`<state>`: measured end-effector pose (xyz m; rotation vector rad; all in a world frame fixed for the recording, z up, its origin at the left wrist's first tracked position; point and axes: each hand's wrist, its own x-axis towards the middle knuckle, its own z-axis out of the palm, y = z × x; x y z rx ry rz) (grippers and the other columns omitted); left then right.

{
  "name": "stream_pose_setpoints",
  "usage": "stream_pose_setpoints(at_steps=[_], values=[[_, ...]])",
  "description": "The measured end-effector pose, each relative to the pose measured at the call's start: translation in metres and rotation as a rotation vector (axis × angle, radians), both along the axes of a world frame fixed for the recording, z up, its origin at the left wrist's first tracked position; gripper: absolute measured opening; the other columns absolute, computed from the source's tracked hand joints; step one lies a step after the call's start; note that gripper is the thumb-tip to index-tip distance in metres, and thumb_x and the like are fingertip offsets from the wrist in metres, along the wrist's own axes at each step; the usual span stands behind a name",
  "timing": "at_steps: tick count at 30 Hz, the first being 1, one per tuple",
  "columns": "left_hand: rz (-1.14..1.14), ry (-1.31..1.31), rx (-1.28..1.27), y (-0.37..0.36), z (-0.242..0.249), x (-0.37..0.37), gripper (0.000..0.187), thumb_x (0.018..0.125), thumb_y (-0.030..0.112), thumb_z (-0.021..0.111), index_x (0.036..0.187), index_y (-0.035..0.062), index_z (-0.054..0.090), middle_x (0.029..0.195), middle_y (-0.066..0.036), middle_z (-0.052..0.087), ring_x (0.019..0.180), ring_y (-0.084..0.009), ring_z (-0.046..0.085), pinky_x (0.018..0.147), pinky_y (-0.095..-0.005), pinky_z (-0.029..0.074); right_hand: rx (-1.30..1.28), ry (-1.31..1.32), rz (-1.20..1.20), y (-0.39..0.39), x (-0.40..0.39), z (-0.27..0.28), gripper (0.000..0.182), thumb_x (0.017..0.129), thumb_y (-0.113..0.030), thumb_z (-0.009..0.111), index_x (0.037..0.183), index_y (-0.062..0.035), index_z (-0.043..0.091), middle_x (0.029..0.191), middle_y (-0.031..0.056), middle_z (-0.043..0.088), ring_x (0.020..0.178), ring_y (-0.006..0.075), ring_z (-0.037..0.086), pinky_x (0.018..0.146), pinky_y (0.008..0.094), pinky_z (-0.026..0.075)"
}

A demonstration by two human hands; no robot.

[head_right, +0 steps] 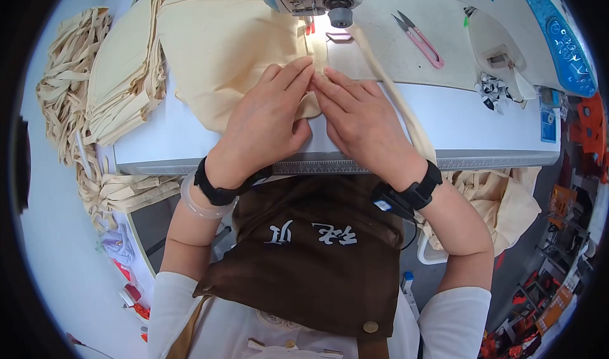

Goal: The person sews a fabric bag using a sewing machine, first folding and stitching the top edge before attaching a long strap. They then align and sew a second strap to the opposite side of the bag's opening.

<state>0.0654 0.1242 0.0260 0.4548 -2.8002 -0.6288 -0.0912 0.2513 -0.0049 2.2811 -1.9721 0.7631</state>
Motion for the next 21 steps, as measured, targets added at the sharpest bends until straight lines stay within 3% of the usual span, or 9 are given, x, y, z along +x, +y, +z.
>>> stream_pose_setpoints(at_steps=[5,8,11,21], values=[[0.001,0.006,-0.01,-0.007,-0.001,-0.005,0.064,0.07,0.005,0.064,0.131,-0.0094,0.053,0.136,-0.018,0.054,0.111,-0.035,0.055,0.097,-0.0407,0.051,-0.001,0.023,0.006,-0.006,-0.005,0.001,0.042,0.081,-0.004,0.067,0.123,0.0015,0.064,0.137,0.0117,0.06,0.132,0.0264,0.055,0.096,0.0405,0.047],[-0.001,0.057,-0.093,-0.01,-0.004,-0.008,0.055,0.069,0.006,0.067,0.121,-0.0098,0.059,0.125,-0.016,0.059,0.112,-0.0319,0.056,0.092,-0.0376,0.054,-0.004,0.03,0.002,-0.009,-0.007,0.0,0.04,0.082,-0.005,0.067,0.121,0.0014,0.065,0.137,0.0115,0.061,0.131,0.0263,0.055,0.096,0.0406,0.047],[-0.003,0.027,-0.026,-0.015,-0.005,-0.01,0.063,0.07,0.005,0.064,0.131,-0.0085,0.053,0.136,-0.019,0.054,0.111,-0.0358,0.055,0.097,-0.0413,0.051,-0.004,0.034,0.005,-0.012,-0.01,-0.001,0.038,0.083,-0.006,0.067,0.121,0.0006,0.065,0.137,0.0109,0.061,0.131,0.026,0.056,0.096,0.0404,0.047],[0.006,0.046,0.093,-0.021,-0.003,-0.003,0.057,0.074,0.004,0.062,0.129,-0.0095,0.053,0.134,-0.023,0.054,0.116,-0.0401,0.057,0.101,-0.043,0.049,0.0,0.017,0.014,-0.02,-0.017,0.003,0.038,0.084,-0.005,0.066,0.122,-0.0011,0.065,0.139,0.0083,0.061,0.131,0.0258,0.056,0.096,0.0395,0.047]])
